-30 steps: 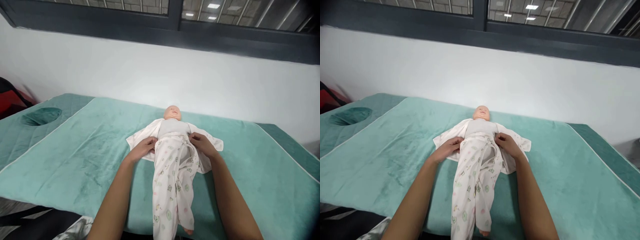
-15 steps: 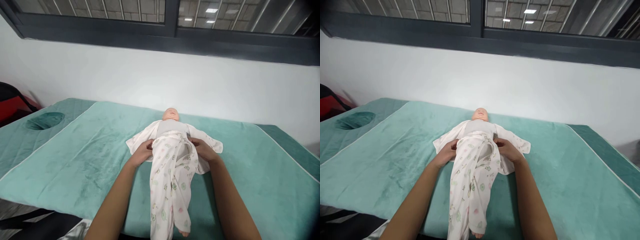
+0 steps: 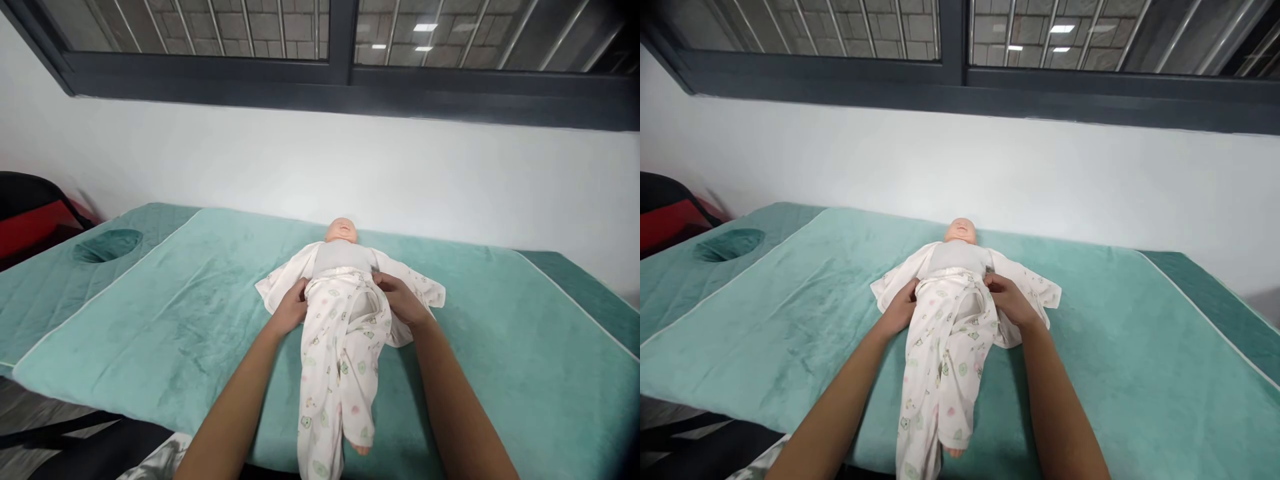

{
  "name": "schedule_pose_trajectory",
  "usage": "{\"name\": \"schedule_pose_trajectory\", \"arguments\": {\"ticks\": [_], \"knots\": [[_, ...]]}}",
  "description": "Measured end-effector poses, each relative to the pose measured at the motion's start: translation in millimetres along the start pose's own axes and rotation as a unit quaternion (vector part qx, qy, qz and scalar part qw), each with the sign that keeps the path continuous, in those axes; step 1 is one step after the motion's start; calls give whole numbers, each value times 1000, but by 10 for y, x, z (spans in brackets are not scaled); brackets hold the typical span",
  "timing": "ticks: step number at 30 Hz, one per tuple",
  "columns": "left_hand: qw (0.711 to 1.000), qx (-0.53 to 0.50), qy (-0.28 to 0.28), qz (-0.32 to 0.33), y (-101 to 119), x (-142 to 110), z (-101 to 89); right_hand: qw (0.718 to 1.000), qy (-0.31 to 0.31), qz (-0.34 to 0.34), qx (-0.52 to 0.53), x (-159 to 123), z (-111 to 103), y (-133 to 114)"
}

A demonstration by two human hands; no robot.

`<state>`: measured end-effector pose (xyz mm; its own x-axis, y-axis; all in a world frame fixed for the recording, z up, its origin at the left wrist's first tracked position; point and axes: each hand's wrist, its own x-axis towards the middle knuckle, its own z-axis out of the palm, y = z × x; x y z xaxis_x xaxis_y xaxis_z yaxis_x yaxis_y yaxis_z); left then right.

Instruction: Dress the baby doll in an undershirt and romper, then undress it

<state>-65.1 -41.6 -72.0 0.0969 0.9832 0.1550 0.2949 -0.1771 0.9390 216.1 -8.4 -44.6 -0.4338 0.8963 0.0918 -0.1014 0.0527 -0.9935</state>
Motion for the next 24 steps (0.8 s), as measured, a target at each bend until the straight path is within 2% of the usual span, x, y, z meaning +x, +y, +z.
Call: {"name": "schedule_pose_trajectory", "arguments": {"ticks": [5, 8, 12, 15, 21, 24], "knots": [[999, -3, 32, -12, 18, 34, 18, 999, 34, -27, -18, 37, -12, 93], [999, -17, 32, -13, 3, 52, 22, 998, 54, -37, -16, 71, -5, 149], [999, -37, 33, 1, -34, 65, 17, 992, 117, -49, -16, 137, 39, 231], [998, -41, 43, 23, -41, 72, 27, 988, 141, -54, -3, 192, 69, 301], [992, -80, 94, 22, -70, 78, 42, 992, 118, -34, -3, 183, 43, 291], [986, -105, 122, 47, -71, 90, 12, 990, 105, -79, -52, 129, 39, 195]]}}
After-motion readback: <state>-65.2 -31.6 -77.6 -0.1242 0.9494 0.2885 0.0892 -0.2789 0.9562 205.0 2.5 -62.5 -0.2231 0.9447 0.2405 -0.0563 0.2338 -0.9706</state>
